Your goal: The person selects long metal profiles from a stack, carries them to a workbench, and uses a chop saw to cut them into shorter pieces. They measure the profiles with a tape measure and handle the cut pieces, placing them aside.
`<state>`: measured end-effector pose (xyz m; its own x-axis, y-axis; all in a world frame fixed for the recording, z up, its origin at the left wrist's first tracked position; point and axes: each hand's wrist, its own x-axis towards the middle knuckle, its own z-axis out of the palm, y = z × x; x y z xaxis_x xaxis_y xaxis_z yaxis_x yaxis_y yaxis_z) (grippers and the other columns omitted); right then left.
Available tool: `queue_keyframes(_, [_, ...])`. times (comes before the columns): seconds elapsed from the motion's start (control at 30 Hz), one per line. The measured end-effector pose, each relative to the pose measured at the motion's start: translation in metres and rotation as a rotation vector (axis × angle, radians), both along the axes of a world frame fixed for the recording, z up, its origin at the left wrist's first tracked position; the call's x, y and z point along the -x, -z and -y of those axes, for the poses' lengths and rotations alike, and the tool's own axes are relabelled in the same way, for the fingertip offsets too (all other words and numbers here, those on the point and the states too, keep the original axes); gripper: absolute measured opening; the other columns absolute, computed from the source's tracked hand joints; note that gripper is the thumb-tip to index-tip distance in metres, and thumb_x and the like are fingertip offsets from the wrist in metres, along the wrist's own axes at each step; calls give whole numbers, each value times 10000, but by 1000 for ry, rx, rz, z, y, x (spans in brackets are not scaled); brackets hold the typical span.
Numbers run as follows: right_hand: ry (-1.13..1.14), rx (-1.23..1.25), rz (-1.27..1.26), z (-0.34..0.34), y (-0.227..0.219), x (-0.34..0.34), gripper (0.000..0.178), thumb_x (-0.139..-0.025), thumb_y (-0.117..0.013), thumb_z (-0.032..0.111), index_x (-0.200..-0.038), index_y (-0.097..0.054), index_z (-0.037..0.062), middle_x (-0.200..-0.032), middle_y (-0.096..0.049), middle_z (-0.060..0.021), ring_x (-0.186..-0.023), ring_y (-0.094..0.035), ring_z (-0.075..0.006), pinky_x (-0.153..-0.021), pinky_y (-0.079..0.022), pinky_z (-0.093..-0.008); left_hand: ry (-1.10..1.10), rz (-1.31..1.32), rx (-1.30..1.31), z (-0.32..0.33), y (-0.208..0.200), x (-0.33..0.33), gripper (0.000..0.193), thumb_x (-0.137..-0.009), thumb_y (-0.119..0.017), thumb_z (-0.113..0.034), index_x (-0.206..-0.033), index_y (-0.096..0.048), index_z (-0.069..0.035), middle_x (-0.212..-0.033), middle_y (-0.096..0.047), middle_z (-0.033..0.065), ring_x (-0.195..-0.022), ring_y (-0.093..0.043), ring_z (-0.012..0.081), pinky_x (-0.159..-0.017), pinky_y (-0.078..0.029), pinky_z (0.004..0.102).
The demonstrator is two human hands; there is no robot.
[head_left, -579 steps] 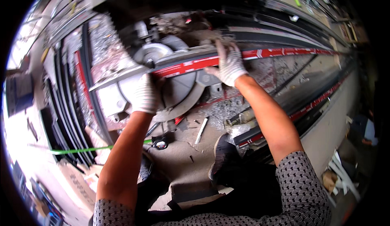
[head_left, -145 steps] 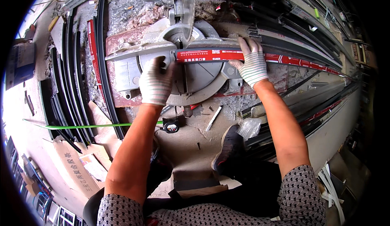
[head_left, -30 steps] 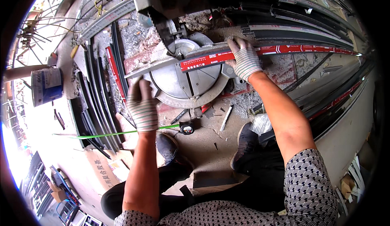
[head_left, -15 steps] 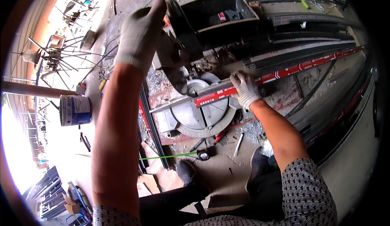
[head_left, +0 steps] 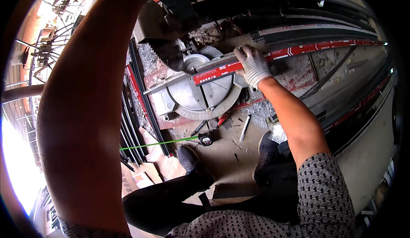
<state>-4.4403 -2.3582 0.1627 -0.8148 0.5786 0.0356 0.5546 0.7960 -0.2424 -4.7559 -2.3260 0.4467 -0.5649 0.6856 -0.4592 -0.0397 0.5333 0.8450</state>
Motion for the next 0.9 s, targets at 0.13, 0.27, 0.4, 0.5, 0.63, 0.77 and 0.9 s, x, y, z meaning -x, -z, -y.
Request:
queue_keyframes(0.13, [-17,20,-16,4,-1,8,843,-755,-842,312,-1483,-457,131,-1458,-450,-177,-1307,-467,-390,-1126,-392,-483,26,-184,-78,34,-1,-20,347,-948,-590,-354,-959,-648,-12,-817,-665,133,-687,-622,277,-658,-528,456])
queue_keyframes(0.27, [-28,28,-8,7,-6,14,835,-764,-833,319,-1483,-453,131,-1456,-456,-176,-1304,-469,-391,-1121,-394,-484,46,-367,-148,73,3,-50,367,-951,-616,-381,-986,-663,-19,-856,-670,118,-735,-624,236,-693,-526,415])
queue_keyframes(0.4, [-33,-1,-1,7,0,16,833,-770,-826,341,-1484,-452,128,-1456,-459,-187,-1313,-464,-393,-1127,-385,-489,65,-526,-219,103,12,-79,388,-953,-643,-408,-1013,-678,-26,-896,-674,103,-782,-626,196,-729,-524,373])
queue_keyframes(0.5, [-55,-51,79,6,-2,13,829,-826,-769,416,-1513,-413,121,-1497,-438,-183,-1335,-452,-389,-1139,-356,-522,83,-666,-288,121,23,-108,406,-954,-663,-429,-1034,-689,-32,-925,-678,91,-817,-628,166,-755,-523,342])
queue_keyframes(0.63, [-104,-215,124,4,20,0,838,-870,-696,503,-1513,-394,58,-1537,-415,-203,-1364,-433,-375,-1131,-324,-529,23,-831,-377,151,37,-164,364,-968,-677,-367,-1061,-654,-15,-948,-661,80,-828,-620,132,-742,-525,314])
queue_keyframes(0.77, [-64,-210,92,11,-6,14,825,-840,-737,490,-1503,-415,120,-1440,-482,-169,-1265,-480,-366,-1073,-378,-526,-147,-606,-588,184,53,-200,290,-996,-627,-203,-1217,-576,-21,-1081,-630,84,-906,-615,142,-799,-521,284])
queue_keyframes(0.9, [-74,-73,-12,3,-6,3,804,-795,-805,431,-1463,-456,151,-1423,-493,-182,-1272,-491,-430,-1048,-406,-555,-155,-738,-573,196,74,-223,479,-1014,-583,-143,-1457,-425,-51,-1241,-569,98,-986,-601,134,-790,-533,249])
